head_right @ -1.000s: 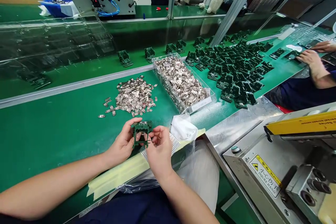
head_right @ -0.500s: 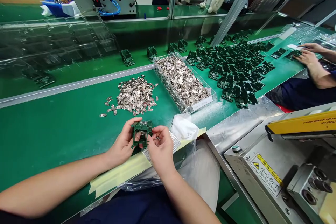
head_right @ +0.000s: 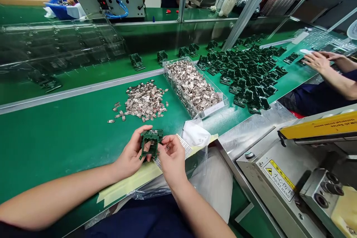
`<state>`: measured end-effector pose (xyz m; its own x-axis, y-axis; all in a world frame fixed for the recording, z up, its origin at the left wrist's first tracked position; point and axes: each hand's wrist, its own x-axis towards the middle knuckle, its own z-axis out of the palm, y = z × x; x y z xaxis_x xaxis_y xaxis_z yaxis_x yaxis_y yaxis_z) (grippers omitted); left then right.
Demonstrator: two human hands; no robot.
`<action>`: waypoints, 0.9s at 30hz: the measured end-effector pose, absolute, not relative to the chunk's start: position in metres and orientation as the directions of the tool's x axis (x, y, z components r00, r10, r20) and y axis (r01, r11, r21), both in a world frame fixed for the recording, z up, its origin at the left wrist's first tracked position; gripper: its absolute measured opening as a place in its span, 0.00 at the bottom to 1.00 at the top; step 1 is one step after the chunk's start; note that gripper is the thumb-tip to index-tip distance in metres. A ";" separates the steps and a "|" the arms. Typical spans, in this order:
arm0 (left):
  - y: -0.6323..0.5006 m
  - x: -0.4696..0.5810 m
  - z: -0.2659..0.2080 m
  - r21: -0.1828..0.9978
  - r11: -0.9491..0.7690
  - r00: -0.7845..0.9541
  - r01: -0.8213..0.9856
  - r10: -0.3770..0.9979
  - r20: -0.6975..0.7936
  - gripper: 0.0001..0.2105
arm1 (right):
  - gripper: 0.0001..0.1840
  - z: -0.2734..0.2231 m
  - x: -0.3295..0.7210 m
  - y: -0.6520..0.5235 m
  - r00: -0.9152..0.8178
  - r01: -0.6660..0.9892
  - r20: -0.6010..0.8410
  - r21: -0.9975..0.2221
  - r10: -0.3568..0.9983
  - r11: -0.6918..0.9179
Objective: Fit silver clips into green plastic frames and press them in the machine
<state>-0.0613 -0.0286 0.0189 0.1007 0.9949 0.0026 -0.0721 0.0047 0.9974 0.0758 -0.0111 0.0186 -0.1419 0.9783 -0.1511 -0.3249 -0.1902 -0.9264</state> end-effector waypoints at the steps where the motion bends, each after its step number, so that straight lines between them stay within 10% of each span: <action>1: -0.029 -0.061 0.020 0.997 0.009 0.101 -0.074 0.995 -0.002 0.19 | 0.14 0.019 0.076 -0.012 -0.148 -0.322 -0.152 -0.927 0.977 -0.193; 27: -0.048 -0.039 0.035 0.988 0.026 0.136 -0.152 0.991 -0.005 0.20 | 0.16 0.035 0.091 -0.037 -0.097 -0.304 -0.159 -0.935 0.983 -0.181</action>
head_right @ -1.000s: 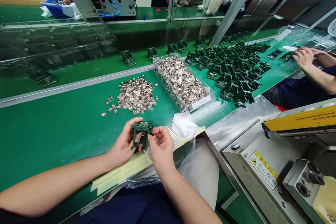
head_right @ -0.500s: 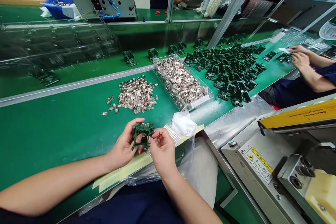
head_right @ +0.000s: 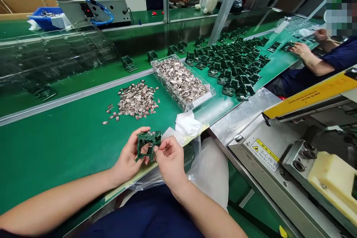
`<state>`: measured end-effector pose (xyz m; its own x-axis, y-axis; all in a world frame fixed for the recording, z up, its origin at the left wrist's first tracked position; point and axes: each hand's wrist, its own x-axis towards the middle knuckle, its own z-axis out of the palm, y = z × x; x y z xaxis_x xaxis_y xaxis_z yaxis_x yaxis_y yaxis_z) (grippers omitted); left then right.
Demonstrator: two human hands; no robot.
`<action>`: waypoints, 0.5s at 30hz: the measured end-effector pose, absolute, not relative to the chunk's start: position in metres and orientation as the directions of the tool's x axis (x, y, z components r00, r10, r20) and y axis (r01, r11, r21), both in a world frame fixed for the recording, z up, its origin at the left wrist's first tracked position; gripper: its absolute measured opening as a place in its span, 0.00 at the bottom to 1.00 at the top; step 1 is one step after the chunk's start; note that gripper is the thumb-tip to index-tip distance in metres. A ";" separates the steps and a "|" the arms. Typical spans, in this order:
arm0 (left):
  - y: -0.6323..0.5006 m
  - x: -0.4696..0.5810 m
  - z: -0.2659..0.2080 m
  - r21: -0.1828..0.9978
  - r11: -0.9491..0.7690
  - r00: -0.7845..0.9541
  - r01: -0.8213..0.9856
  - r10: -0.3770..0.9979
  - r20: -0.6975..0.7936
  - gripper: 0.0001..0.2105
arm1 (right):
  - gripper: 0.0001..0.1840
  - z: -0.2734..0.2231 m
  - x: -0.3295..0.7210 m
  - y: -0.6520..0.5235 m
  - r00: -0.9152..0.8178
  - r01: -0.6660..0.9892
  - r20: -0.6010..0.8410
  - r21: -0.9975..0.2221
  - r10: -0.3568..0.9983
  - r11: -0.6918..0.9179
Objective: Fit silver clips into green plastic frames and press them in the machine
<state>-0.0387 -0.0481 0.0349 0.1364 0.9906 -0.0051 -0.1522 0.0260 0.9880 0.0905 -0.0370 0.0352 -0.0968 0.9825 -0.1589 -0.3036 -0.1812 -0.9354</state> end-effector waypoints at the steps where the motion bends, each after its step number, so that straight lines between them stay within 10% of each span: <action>1: -0.050 -0.036 0.035 0.989 0.023 0.145 -0.147 0.989 -0.001 0.20 | 0.16 0.037 0.092 -0.039 -0.095 -0.316 -0.162 -0.931 0.982 -0.184; 11: -0.024 -0.018 0.035 0.990 0.102 0.228 -0.101 0.971 -0.077 0.25 | 0.14 0.013 0.164 -0.046 0.240 -0.112 -0.075 -0.993 0.968 -0.050; 15: -0.003 -0.002 0.023 0.988 0.107 0.182 -0.110 0.980 -0.086 0.27 | 0.19 -0.015 0.168 -0.053 0.046 -0.054 -0.204 -0.978 0.978 -0.201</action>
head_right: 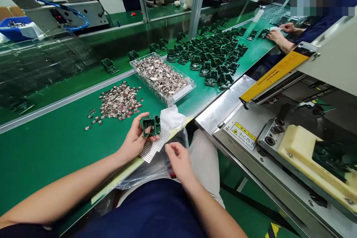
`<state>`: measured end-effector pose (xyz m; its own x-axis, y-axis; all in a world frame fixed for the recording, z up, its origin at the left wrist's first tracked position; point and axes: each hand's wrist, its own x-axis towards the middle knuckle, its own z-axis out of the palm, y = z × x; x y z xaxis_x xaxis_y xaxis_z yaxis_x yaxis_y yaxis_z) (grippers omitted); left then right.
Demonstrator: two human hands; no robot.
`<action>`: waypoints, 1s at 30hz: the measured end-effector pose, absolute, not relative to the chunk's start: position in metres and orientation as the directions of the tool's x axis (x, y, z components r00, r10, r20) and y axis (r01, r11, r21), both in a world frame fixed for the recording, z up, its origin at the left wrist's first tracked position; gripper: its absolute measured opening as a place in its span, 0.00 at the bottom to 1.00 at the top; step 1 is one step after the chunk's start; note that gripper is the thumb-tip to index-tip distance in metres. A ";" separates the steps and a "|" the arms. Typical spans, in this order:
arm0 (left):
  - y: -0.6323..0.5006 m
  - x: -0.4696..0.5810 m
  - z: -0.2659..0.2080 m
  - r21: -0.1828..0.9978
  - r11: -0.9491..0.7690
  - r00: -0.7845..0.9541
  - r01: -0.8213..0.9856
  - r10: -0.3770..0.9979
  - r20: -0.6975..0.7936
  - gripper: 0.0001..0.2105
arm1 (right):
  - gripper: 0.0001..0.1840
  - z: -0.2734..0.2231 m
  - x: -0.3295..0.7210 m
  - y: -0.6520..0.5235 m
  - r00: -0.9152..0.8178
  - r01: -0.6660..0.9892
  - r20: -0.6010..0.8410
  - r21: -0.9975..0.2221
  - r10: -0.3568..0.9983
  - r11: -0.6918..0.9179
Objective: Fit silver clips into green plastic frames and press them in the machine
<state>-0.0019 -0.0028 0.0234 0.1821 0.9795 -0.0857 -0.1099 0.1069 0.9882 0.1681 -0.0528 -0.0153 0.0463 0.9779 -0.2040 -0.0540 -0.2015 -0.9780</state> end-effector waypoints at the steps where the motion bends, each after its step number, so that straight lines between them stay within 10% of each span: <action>1: 0.000 0.002 0.020 0.990 0.098 0.168 -0.102 0.983 -0.080 0.27 | 0.19 -0.019 0.163 -0.055 -0.023 -0.068 -0.222 -0.973 0.975 -0.223; 21: 0.004 0.006 0.013 0.975 0.125 0.143 -0.182 0.985 -0.099 0.28 | 0.15 -0.056 0.162 -0.054 -0.221 0.192 -0.080 -0.981 0.972 -0.037; 30: 0.001 0.003 0.007 0.973 0.078 0.199 -0.219 0.979 -0.033 0.24 | 0.07 0.019 0.188 -0.032 -0.097 0.361 0.060 -0.928 0.994 0.091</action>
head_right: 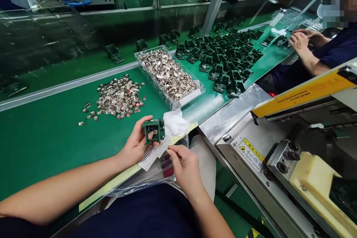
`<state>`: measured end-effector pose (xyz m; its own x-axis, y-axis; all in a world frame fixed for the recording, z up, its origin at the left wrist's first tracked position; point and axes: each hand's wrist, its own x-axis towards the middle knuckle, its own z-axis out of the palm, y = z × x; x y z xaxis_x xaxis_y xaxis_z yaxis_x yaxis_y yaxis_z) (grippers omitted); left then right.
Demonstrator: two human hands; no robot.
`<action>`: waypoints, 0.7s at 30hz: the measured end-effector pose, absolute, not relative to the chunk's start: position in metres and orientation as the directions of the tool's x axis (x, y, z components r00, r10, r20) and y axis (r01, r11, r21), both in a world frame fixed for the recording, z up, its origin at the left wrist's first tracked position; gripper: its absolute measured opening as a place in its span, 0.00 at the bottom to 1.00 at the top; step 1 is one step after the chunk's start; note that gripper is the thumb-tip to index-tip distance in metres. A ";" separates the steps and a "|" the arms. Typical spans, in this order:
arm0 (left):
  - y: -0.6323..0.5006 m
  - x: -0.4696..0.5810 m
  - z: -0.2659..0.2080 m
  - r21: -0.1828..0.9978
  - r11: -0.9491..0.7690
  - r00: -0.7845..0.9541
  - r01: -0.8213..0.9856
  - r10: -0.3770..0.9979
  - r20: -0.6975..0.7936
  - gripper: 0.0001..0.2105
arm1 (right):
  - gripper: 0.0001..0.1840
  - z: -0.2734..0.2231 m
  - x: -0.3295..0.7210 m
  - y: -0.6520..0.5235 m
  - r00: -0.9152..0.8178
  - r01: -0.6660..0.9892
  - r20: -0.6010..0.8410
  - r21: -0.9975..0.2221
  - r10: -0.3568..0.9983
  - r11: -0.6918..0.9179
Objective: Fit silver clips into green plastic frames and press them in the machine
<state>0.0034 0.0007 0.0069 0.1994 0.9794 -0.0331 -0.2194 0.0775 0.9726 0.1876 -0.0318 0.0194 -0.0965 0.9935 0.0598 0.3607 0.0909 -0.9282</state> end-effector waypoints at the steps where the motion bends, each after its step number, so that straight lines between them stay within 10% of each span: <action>1: 0.000 0.003 0.007 0.981 0.045 0.203 -0.191 0.979 -0.006 0.24 | 0.08 0.027 0.184 -0.028 -0.096 0.339 0.108 -0.931 0.990 0.134; 21: -0.008 0.004 0.009 0.974 -0.207 0.123 0.089 0.973 0.196 0.19 | 0.12 0.022 0.117 -0.009 0.235 0.364 0.290 -0.911 0.928 0.193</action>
<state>0.0045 -0.0078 0.0089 0.1228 0.9729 0.1960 0.0888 -0.2075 0.9742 0.1166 -0.0093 0.0225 0.2349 0.9278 0.2897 0.3635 0.1926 -0.9115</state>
